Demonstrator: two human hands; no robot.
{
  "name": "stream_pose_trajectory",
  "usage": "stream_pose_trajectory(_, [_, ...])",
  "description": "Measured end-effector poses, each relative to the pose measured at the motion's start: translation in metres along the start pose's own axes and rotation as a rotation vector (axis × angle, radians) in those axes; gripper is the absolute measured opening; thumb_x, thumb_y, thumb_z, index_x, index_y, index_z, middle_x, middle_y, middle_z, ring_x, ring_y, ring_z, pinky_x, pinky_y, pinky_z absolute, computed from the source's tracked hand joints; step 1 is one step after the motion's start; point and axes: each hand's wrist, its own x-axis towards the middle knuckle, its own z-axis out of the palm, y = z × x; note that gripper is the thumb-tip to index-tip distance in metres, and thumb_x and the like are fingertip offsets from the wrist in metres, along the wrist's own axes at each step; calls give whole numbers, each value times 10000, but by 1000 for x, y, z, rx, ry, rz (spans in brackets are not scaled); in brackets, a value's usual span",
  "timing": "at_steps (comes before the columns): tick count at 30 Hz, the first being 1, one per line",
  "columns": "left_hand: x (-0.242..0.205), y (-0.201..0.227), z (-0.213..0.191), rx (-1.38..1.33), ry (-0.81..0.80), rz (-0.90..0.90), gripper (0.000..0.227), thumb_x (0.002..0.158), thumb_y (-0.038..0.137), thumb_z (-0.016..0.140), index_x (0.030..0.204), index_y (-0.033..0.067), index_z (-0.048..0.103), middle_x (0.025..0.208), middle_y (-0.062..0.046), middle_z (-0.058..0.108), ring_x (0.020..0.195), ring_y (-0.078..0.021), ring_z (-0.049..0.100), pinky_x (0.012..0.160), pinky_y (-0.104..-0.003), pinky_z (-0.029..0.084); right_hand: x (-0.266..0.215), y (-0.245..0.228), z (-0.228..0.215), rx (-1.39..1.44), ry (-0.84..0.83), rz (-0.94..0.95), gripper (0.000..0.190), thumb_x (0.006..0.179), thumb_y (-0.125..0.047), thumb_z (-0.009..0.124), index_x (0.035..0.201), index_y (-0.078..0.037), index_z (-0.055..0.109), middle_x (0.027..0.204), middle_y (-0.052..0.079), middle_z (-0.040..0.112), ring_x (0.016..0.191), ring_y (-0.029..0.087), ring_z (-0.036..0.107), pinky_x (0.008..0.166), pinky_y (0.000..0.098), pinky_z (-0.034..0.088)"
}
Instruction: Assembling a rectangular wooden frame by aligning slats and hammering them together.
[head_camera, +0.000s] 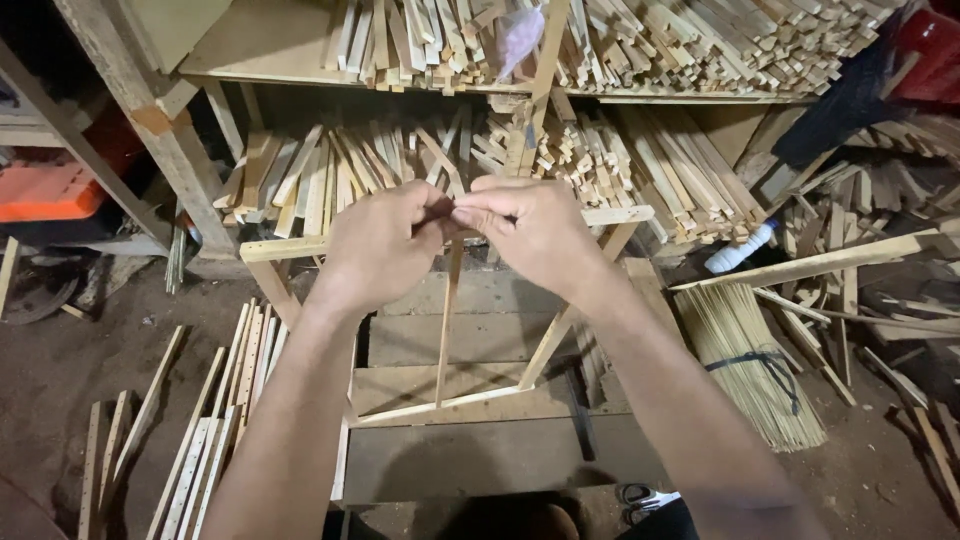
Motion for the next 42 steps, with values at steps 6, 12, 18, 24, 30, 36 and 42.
stream_pose_trajectory(6, [5, -2, 9, 65, 90, -24, 206, 898, 284, 622, 1039, 254, 770, 915, -11, 787, 985, -355, 717, 881, -491, 530, -8, 5, 1, -156, 50, -247, 184, 968, -49, 670, 1118, -58, 775, 1095, 194, 749, 817, 293, 712, 735, 344, 563])
stream_pose_trajectory(12, [8, -9, 15, 100, 140, -44, 183, 873, 320, 628, 995, 306, 763, 929, 26, 782, 984, -338, 716, 855, -494, 549, -13, 3, 5, -157, 127, -298, 321, 935, -6, 658, 1245, -55, 724, 1144, 179, 743, 847, 303, 698, 752, 364, 567])
stream_pose_trajectory(18, [11, -9, 13, 64, 106, -58, 201, 881, 341, 609, 1023, 373, 748, 983, 74, 775, 1050, -208, 712, 861, -397, 546, -12, 12, 13, -124, 145, -285, 320, 942, 27, 625, 1233, -57, 728, 1156, 177, 738, 868, 338, 706, 805, 415, 566])
stream_pose_trajectory(24, [-2, 3, 6, 26, 101, 20, 216, 880, 268, 626, 1038, 246, 772, 966, -62, 781, 993, -342, 724, 841, -474, 544, -46, 26, 17, 7, 426, -173, 144, 972, -92, 685, 1055, -97, 802, 933, 63, 789, 778, 216, 747, 759, 314, 592])
stream_pose_trajectory(30, [-5, 4, 4, 130, 163, 197, 150, 1021, 119, 653, 965, 200, 766, 803, 83, 769, 489, 0, 550, 417, -155, 355, -115, 86, 48, 116, 455, -49, 437, 1053, -92, 548, 618, -66, 507, 534, 38, 564, 464, 107, 544, 388, 210, 393])
stream_pose_trajectory(36, [-4, 5, 2, 45, 184, 199, 106, 1012, -8, 702, 1050, 63, 770, 795, -10, 728, 443, -52, 490, 319, -181, 335, -151, 114, 47, -31, 447, 364, 462, 1003, -194, 680, 588, -93, 502, 504, -12, 441, 505, 73, 356, 462, 275, 243])
stream_pose_trajectory(42, [-4, 15, 13, 81, 376, 368, 92, 1003, -60, 758, 987, 27, 782, 910, -58, 781, 788, -147, 742, 750, -290, 624, -222, 198, 45, -149, 378, 656, 501, 1044, -380, 544, 636, -147, 371, 617, -73, 290, 619, 72, 306, 536, 303, 198])
